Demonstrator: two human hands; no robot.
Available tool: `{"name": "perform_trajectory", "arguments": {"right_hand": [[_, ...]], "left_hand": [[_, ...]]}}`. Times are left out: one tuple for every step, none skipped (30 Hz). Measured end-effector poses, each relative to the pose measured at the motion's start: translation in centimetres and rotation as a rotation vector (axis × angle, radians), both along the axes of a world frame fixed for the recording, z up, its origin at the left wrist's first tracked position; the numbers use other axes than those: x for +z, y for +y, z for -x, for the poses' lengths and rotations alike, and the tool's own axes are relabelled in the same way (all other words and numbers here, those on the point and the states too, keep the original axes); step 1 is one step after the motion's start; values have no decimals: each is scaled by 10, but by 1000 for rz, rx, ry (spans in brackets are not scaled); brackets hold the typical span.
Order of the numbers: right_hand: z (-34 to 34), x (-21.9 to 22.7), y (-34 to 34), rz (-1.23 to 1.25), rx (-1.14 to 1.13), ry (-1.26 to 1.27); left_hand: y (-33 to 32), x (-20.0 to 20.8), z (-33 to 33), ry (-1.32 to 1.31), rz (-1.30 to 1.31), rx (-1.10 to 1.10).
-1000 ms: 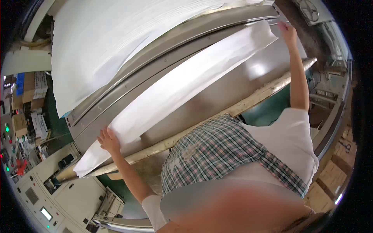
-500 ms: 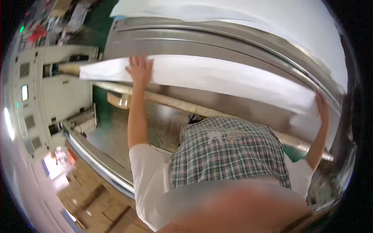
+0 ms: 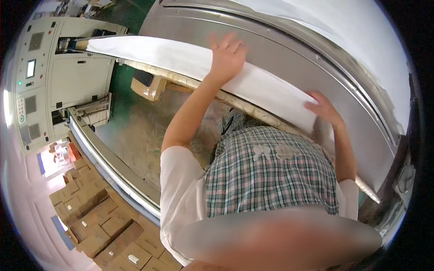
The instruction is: Operating and adjusting paper on a large industrial machine in a paper mill.
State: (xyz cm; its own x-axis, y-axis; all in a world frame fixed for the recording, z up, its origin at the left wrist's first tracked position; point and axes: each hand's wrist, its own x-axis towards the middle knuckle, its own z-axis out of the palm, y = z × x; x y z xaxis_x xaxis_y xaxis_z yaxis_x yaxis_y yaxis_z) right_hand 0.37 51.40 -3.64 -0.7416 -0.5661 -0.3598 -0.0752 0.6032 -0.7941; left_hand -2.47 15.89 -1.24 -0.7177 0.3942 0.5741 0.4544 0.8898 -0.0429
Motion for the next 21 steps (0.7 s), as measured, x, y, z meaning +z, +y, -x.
{"name": "perform_trajectory", "arguments": {"right_hand": [[1,-13,-18,-44,7,55],[3,-13,-42,-11,12,46],[6,-11,-71,28,25,36],[10,-6,-94,-36,38,24],[14,-4,-118,-93,58,11],[16,-5,-138,-72,49,72],[18,-8,-159,-49,41,132],[22,-11,-178,-57,31,127],[27,-14,-199,-29,-4,69],[31,-14,-217,-4,-38,14],[33,-11,-234,-15,-47,6],[36,-8,-252,19,-45,87],[39,-6,-266,50,-43,168],[41,-4,-274,37,-52,162],[45,-1,-282,51,-150,238],[48,4,-291,62,-249,314],[54,10,-299,49,-259,313],[60,29,-312,162,-421,284],[64,45,-327,274,-586,258],[66,53,-341,259,-604,261],[69,61,-357,200,-539,344]], "left_hand": [[3,1,4,5,-10,-9],[5,1,7,22,-30,-56],[2,0,9,37,-45,-94],[1,-1,12,39,-58,-109],[-3,-3,15,31,-40,-144],[-8,-5,18,23,-24,-182],[-15,-6,22,20,-30,-191],[-23,-8,25,-13,5,-206],[-33,-9,28,-50,44,-220],[-43,-7,31,-55,34,-229],[-53,-6,33,-103,59,-256],[-66,-4,37,-148,86,-279],[-78,-4,40,-151,76,-288],[-90,-4,42,-191,120,-303],[-103,-3,46,-228,165,-316],[-114,-2,50,-229,154,-327],[-124,-1,54,-243,190,-345],[-133,-3,56,-260,228,-362],[-140,-5,59,-261,219,-376],[-142,-8,64,-271,118,-412],[-144,-10,68,-282,20,-448]]}}
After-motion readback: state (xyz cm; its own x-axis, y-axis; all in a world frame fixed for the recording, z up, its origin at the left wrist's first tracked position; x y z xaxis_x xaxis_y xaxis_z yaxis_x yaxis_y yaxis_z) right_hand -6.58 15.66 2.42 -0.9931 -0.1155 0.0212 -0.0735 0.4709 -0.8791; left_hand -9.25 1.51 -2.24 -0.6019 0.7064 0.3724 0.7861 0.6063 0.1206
